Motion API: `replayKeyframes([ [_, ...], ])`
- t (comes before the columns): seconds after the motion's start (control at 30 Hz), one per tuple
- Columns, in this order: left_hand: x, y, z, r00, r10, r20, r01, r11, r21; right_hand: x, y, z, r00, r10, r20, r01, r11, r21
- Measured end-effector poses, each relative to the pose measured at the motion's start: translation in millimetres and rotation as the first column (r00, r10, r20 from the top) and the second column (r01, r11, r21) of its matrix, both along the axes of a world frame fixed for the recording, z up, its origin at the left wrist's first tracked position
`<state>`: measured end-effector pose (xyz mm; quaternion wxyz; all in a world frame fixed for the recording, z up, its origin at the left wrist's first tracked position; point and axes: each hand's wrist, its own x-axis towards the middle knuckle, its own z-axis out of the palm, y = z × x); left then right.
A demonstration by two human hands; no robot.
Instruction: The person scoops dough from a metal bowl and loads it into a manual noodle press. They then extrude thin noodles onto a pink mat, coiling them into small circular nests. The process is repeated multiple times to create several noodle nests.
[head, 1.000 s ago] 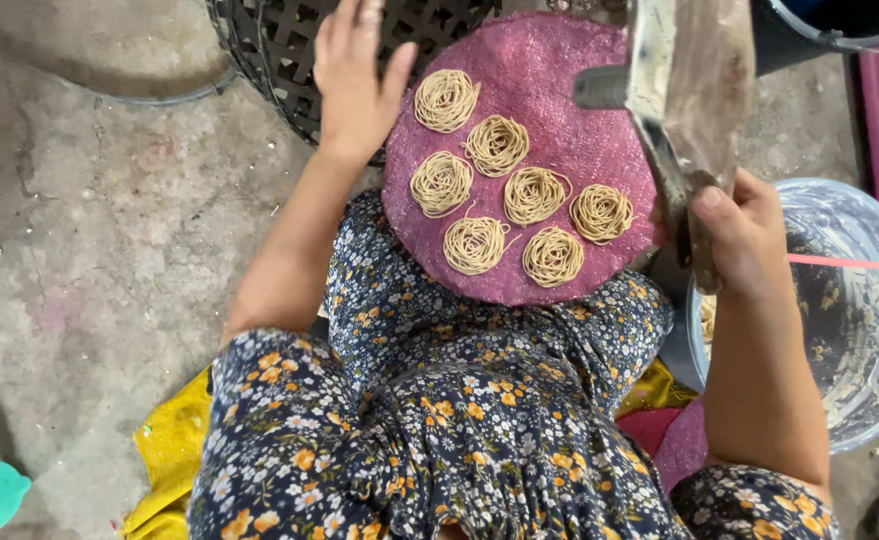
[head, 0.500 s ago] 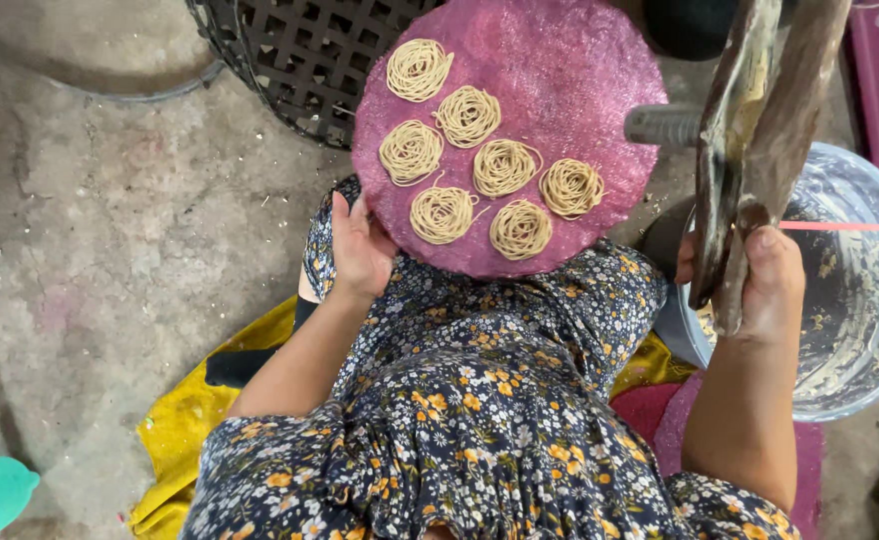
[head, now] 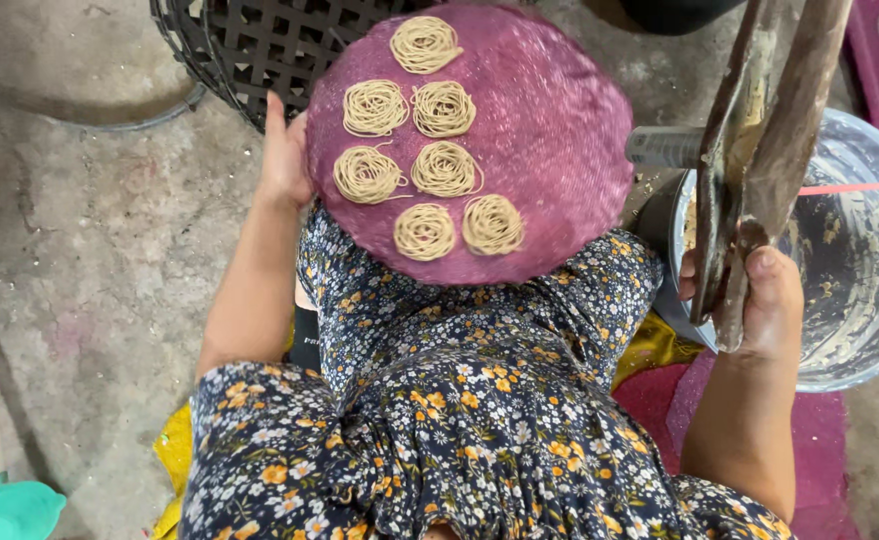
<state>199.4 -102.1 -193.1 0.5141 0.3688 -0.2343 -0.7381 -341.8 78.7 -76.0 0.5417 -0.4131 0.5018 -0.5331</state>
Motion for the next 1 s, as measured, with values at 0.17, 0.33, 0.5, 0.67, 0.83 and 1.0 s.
replayKeyframes([
  [0.17,-3.1,-67.2,38.6,0.743,-0.122,0.658,0.086,0.993,0.086,4.1,7.0,-1.6,1.0,-0.023,-0.002,0.023,0.999,0.024],
  [0.33,-71.3,-63.9,63.9,0.065,0.401,0.914,0.337,0.853,-0.399,6.4,11.9,-3.4,0.999,-0.029,0.04,0.027,0.999,0.037],
  [0.5,-155.7,-31.1,60.7,-0.094,0.304,0.948,0.766,0.631,-0.126,9.9,9.4,-6.9,0.999,-0.028,0.02,0.027,0.997,0.073],
  [0.67,-180.9,-23.9,42.3,-0.136,0.354,0.925,0.776,0.619,-0.123,11.4,11.0,-7.7,1.0,-0.021,0.0,0.021,0.997,0.076],
  [0.83,-195.2,-36.7,34.5,-0.244,0.295,0.924,0.739,0.673,-0.02,11.8,12.3,-8.5,1.0,-0.02,-0.017,0.021,0.997,0.074],
  [1.0,-194.1,-51.2,45.8,-0.155,0.312,0.937,0.69,0.713,-0.123,16.5,15.8,-0.4,1.0,0.001,0.01,-0.002,0.998,0.067],
])
